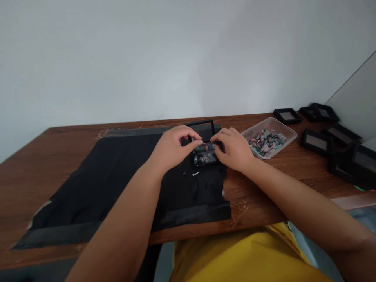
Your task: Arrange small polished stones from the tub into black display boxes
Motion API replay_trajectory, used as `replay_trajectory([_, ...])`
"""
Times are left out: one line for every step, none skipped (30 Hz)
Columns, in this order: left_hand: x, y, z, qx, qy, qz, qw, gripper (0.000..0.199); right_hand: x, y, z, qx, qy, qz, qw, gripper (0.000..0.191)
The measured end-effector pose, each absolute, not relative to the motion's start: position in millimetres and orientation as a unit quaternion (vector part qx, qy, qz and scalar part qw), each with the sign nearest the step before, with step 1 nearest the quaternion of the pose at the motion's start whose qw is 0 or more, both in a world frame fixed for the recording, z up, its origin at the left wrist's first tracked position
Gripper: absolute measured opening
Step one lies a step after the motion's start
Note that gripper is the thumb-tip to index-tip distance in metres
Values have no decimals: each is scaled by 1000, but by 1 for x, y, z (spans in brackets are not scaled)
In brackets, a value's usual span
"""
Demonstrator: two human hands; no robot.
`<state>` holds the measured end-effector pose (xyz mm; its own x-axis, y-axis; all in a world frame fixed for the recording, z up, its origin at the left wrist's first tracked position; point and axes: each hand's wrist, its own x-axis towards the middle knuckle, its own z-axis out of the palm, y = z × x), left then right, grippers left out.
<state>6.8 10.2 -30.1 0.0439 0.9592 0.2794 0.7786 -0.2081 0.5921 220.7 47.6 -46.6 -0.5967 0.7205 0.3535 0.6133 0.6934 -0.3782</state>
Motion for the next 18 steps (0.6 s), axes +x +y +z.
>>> replay_trajectory([7, 9, -29, 689, 625, 334, 150, 22, 221, 48, -47, -375, -886, 113, 248, 25])
replay_trajectory([7, 9, -28, 670, 637, 346, 160, 24, 221, 47, -47, -374, -885, 120, 250, 24])
replay_trajectory([7, 8, -27, 654, 645, 357, 171, 26, 221, 48, -48, -373, -883, 128, 253, 22])
replay_trajectory([7, 8, -27, 641, 649, 368, 182, 28, 221, 48, -49, -370, -881, 137, 259, 20])
replay_trajectory([8, 8, -27, 630, 649, 381, 194, 29, 220, 48, -50, -365, -880, 146, 267, 19])
replay_trajectory([9, 9, -28, 621, 644, 395, 208, 30, 220, 48, -51, -358, -878, 154, 278, 19])
replay_trajectory([10, 9, -29, 615, 637, 408, 224, 31, 220, 48, -51, -350, -876, 161, 291, 21])
replay_trajectory([12, 9, -29, 610, 627, 419, 244, 31, 220, 49, -52, -341, -874, 168, 304, 23])
replay_trajectory([14, 10, -30, 606, 615, 427, 268, 32, 220, 48, -52, -333, -871, 175, 316, 26])
replay_trajectory([17, 10, -31, 602, 603, 434, 294, 33, 220, 48, -52, -326, -868, 183, 325, 29])
replay_trajectory([20, 10, -31, 597, 590, 438, 321, 34, 220, 48, -52, -319, -866, 193, 332, 31])
replay_trajectory([22, 10, -32, 592, 578, 442, 347, 35, 220, 47, -52, -312, -865, 203, 336, 33])
replay_trajectory([24, 10, -33, 587, 566, 446, 370, 36, 220, 47, -51, -304, -865, 211, 338, 34])
replay_trajectory([26, 10, -33, 583, 555, 450, 388, 35, 220, 46, -51, -297, -866, 215, 341, 34])
replay_trajectory([27, 10, -34, 580, 545, 454, 401, 34, 220, 46, -51, -291, -866, 216, 344, 34])
replay_trajectory([28, 10, -34, 579, 537, 458, 410, 33, 220, 46, -50, -286, -867, 213, 348, 35])
replay_trajectory([28, 10, -34, 577, 531, 461, 415, 32, 221, 46, -50, -283, -868, 210, 351, 36])
replay_trajectory([28, 10, -34, 576, 527, 463, 418, 31, 221, 46, -50, -281, -868, 208, 353, 38])
